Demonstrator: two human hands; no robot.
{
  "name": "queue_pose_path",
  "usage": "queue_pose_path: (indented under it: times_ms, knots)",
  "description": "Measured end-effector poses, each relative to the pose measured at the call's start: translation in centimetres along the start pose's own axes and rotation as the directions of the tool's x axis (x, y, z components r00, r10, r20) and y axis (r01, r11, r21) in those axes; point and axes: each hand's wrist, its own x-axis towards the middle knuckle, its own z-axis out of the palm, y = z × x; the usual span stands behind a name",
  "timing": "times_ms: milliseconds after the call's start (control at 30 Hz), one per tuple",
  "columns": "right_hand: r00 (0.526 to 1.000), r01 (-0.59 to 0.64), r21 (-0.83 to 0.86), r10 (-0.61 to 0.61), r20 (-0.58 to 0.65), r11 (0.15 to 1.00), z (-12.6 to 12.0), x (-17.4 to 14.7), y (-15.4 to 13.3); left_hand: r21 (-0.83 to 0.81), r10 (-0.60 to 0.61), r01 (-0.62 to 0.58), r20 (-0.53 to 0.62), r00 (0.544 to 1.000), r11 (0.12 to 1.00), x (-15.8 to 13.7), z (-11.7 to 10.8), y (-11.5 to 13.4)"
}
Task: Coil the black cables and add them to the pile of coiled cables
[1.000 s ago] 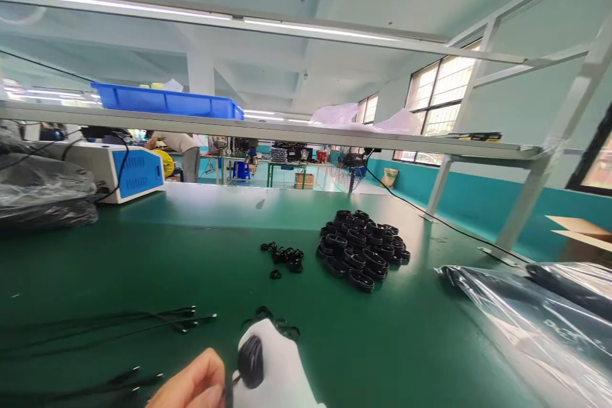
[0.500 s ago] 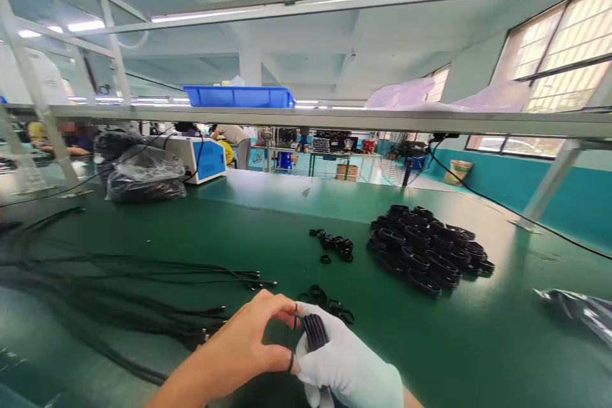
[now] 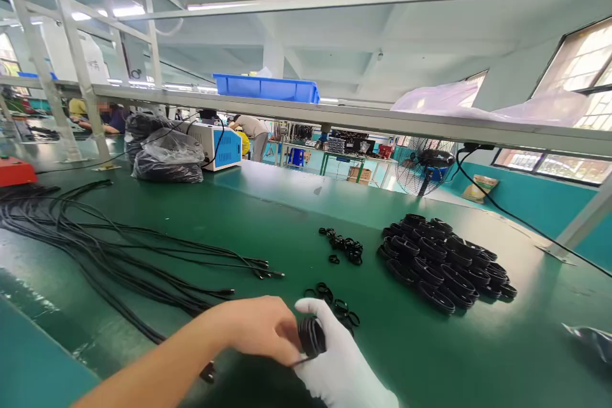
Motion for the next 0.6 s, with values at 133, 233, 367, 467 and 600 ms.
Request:
queue_pose_path:
  times_ms: [133,233,367,467,600]
  knots:
    - [0.937,-0.213,0.289,0.112,0.331,0.933,-0.6,-0.1,-0.9,-0.203,-0.034,0.005,-0.140,0.990,0.979,-0.5,-0.3,-0.9]
    - [0.915,-0.246,0.431,0.061,0.398,0.868,-0.8,-0.1,-0.7,-0.197,-0.053,-0.007,-0.297,0.954,0.980,-1.3,1.1,-0.6]
    - [0.971,-0.191,0.474,0.093,0.221,0.860,-0.9,0.0,-0.5,-0.046,-0.087,0.075,-0.471,0.878,0.996,-1.8,2.6,0.3]
    - [0.950,-0.177,0.488,0.019,0.312,0.855,-1.1,-0.1,-0.6,-0.022,-0.105,0.108,-0.483,0.870,0.994,-1.8,2.5,0.6]
    - [0.953,-0.183,0.450,0.046,0.299,0.874,-1.1,0.2,-0.5,0.055,-0.063,0.105,-0.508,0.859,0.993,-2.2,3.4,1.1]
